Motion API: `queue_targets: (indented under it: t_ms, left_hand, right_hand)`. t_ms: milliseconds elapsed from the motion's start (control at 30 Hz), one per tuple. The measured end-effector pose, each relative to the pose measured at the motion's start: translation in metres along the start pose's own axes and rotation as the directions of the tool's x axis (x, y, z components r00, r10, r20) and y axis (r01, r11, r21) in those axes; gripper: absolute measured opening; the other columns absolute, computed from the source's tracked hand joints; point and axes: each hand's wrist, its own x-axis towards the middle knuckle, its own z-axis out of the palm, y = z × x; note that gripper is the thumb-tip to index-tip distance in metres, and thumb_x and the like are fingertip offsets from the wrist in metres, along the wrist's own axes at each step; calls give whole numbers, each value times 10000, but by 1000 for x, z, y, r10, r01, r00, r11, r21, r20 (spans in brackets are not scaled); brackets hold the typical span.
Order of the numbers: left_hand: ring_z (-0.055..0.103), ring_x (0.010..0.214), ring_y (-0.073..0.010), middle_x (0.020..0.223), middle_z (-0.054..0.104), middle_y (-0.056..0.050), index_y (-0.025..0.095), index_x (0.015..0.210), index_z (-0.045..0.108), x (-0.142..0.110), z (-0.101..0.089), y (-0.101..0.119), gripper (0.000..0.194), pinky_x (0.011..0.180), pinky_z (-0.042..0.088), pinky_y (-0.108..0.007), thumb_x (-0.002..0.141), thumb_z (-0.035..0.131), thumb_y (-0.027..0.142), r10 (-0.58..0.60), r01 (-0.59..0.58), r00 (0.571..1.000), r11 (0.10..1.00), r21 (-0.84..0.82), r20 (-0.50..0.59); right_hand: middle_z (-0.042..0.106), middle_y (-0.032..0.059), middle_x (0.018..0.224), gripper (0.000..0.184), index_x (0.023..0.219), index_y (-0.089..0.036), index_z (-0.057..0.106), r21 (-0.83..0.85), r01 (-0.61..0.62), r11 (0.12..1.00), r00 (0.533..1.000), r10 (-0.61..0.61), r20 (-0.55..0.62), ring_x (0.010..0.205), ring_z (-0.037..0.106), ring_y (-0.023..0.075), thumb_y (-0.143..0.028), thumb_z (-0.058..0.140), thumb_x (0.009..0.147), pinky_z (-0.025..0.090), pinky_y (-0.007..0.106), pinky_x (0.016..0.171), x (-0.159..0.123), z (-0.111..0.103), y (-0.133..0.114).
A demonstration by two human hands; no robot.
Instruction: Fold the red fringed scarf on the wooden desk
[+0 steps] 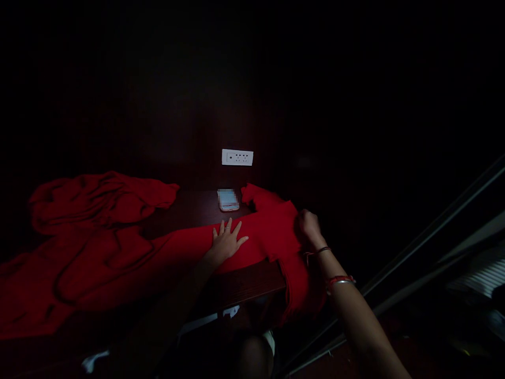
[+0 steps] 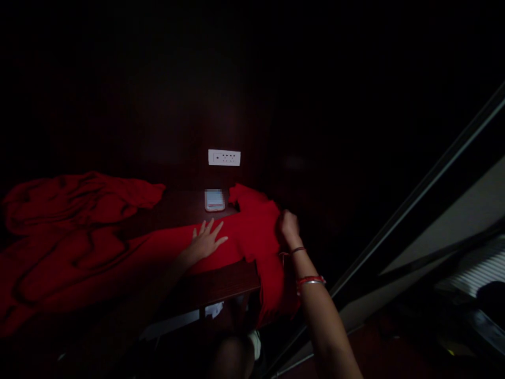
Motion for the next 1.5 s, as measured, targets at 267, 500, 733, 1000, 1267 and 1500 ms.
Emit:
queue_targets:
  t_ms: [267, 500, 733, 1000, 1267, 1500]
  left_hand:
    - [29, 1231, -342, 1385, 57, -57, 306, 1306, 130, -1, 6, 10, 734, 937, 89, -550, 687, 186, 698, 20, -16, 993, 999, -34, 120]
    - [-79, 1209, -368, 1374, -71, -19, 322, 1302, 58, -9, -17, 8, 884, 918, 19, -593, 570, 276, 767, -9, 17, 921, 1000, -18, 388]
    - [-161, 1172, -391, 1337, -192, -33, 331, 1289, -30, -14, -45, 2, 1232, 900, 86, -613, 298, 625, 657, 98, -130, 775, 991, 5, 624]
    - [-70, 1212, -361, 1373, -71, -50, 298, 1311, 52, -11, -26, 16, 835, 913, 74, -591, 629, 263, 731, 12, 17, 962, 994, -106, 273]
    - [15, 1238, -314, 1383, 36, -57, 292, 1309, 127, 5, 3, 7, 730, 943, 85, -544, 700, 137, 696, 55, -49, 992, 998, -51, 116]
    - [43, 1239, -310, 1378, 106, -80, 272, 1308, 160, 10, -7, -9, 677, 949, 88, -531, 742, 127, 643, -69, 70, 996, 997, -23, 48]
  right_hand:
    - [544, 148, 990, 405, 1128, -118, 411, -49, 14, 999, 980, -23, -199, 849, 538, 207, -361, 393, 805, 389, 247, 625, -5, 19, -16]
    - [586, 93, 953, 263, 1035, -135, 475, 178, 21, 984, 980, 15, -197, 847, 545, 160, -220, 405, 796, 384, 213, 680, 29, 10, -19]
    - [559, 75, 965, 292, 1072, -200, 447, -168, 105, 980, 989, -120, -86, 771, 541, 159, -195, 270, 840, 365, 236, 610, 18, 20, -12]
    - [429, 148, 1156, 381, 1207, -156, 350, -318, 192, 928, 922, -282, -265, 995, 403, 247, -242, 232, 855, 324, 371, 787, -10, 18, -35]
    - [266, 98, 1325, 480, 1272, -214, 270, -239, 356, 903, 931, -365, 9, 1204, 178, 269, -424, 269, 840, 194, 482, 913, -20, 42, -34]
    - [415, 108, 1204, 355, 1182, -194, 392, -253, 550, 796, 827, -561, 31, 1121, 319, 211, -272, 251, 865, 190, 432, 935, -8, 21, -61]
